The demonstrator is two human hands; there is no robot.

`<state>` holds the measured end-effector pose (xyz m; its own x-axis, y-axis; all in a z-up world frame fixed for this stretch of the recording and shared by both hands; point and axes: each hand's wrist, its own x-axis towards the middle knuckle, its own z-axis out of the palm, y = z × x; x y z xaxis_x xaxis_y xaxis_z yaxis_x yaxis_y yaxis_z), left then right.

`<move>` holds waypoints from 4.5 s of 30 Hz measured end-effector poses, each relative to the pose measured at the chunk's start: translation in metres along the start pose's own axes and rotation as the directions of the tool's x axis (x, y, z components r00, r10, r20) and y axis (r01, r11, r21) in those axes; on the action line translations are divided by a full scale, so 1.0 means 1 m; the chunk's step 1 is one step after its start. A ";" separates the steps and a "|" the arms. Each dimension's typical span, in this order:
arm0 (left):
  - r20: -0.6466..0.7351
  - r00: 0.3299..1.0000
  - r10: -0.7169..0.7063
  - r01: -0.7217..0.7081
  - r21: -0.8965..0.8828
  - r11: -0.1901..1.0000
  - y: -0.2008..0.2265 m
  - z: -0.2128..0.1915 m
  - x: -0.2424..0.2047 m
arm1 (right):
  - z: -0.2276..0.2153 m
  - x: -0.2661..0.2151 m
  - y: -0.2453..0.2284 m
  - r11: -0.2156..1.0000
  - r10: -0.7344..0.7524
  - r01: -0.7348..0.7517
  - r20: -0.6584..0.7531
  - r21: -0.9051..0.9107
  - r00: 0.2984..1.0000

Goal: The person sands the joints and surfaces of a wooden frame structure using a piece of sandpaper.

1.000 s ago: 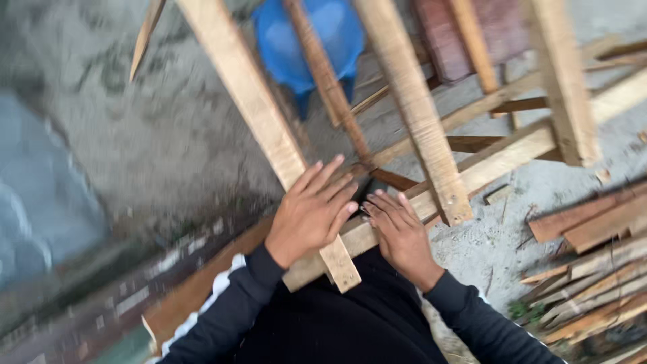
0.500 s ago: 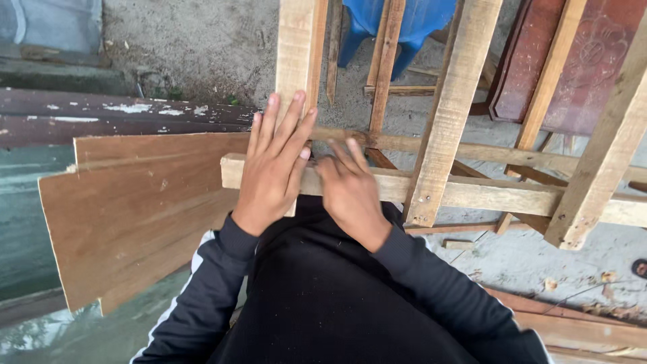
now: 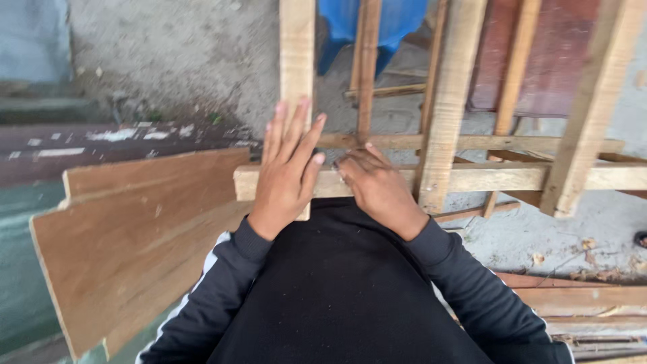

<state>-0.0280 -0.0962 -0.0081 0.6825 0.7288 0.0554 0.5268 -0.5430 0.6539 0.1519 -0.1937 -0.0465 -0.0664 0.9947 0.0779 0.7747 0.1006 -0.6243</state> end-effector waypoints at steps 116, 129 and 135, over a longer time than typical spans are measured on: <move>0.056 0.997 -0.051 0.048 0.063 0.997 0.274 0.332 0.109 | -0.235 -0.266 0.359 0.950 0.311 -0.312 0.050 0.019 0.949; 0.052 0.998 -0.043 0.044 -0.005 0.999 0.262 0.336 0.104 | -0.227 -0.264 0.349 0.979 0.178 -0.184 -0.070 -0.090 0.981; 0.009 1.000 -0.020 0.019 0.084 0.996 0.263 0.341 0.106 | -0.176 -0.251 0.320 0.996 0.067 -0.078 -0.197 -0.047 0.978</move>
<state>0.3555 -0.3040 -0.0873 0.6762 0.7359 0.0357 0.5804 -0.5619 0.5894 0.5268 -0.4144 -0.1293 0.1108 0.9760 0.1874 0.8060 0.0221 -0.5915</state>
